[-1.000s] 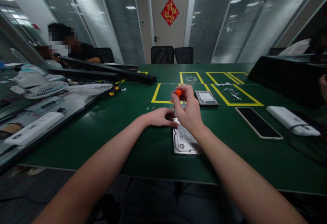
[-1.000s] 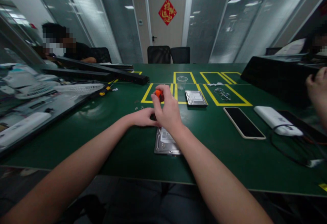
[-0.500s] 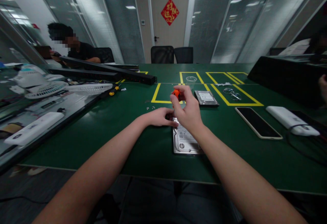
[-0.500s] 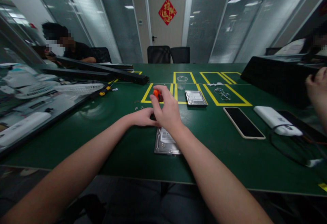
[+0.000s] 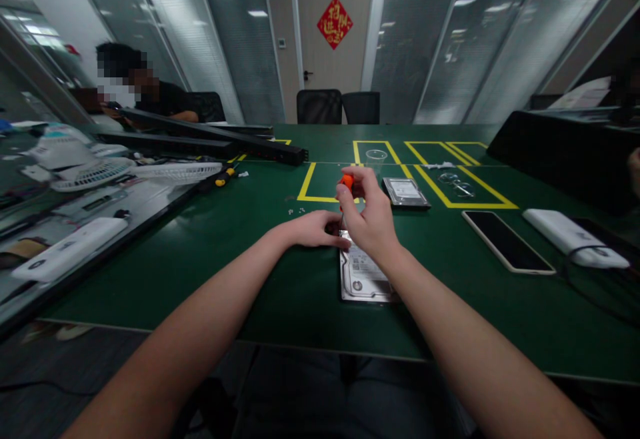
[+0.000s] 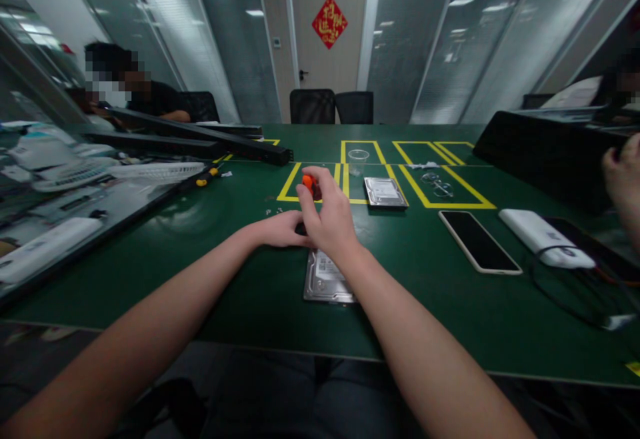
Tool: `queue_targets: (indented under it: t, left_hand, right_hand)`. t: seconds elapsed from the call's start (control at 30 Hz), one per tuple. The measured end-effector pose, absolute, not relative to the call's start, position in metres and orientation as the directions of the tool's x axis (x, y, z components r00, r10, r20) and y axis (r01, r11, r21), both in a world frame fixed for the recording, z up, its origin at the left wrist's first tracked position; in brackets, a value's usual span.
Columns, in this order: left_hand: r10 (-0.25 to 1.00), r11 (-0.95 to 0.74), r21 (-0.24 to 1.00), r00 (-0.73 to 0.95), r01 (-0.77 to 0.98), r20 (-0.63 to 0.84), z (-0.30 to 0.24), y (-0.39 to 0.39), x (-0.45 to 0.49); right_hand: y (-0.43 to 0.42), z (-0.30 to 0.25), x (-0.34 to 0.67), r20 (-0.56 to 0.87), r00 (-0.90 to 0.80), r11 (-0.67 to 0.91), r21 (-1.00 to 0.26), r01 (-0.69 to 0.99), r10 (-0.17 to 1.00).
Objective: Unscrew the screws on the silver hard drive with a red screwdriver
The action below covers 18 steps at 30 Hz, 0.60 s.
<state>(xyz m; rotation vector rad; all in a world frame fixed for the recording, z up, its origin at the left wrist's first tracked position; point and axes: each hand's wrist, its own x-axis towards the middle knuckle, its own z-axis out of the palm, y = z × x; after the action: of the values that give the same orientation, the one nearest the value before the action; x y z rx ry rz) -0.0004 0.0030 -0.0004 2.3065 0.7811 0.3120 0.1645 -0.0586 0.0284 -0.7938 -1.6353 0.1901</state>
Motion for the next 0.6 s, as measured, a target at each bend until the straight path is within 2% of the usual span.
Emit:
queue_targets:
  t: [0.6]
  left_hand:
    - [0.625,-0.587,0.672,0.78,0.452,0.02,-0.0028,0.0048,-0.0008]
  right_hand:
    - [-0.0601,0.0296,0.1641,0.8,-0.043,0.751,-0.543,0.376,0.599]
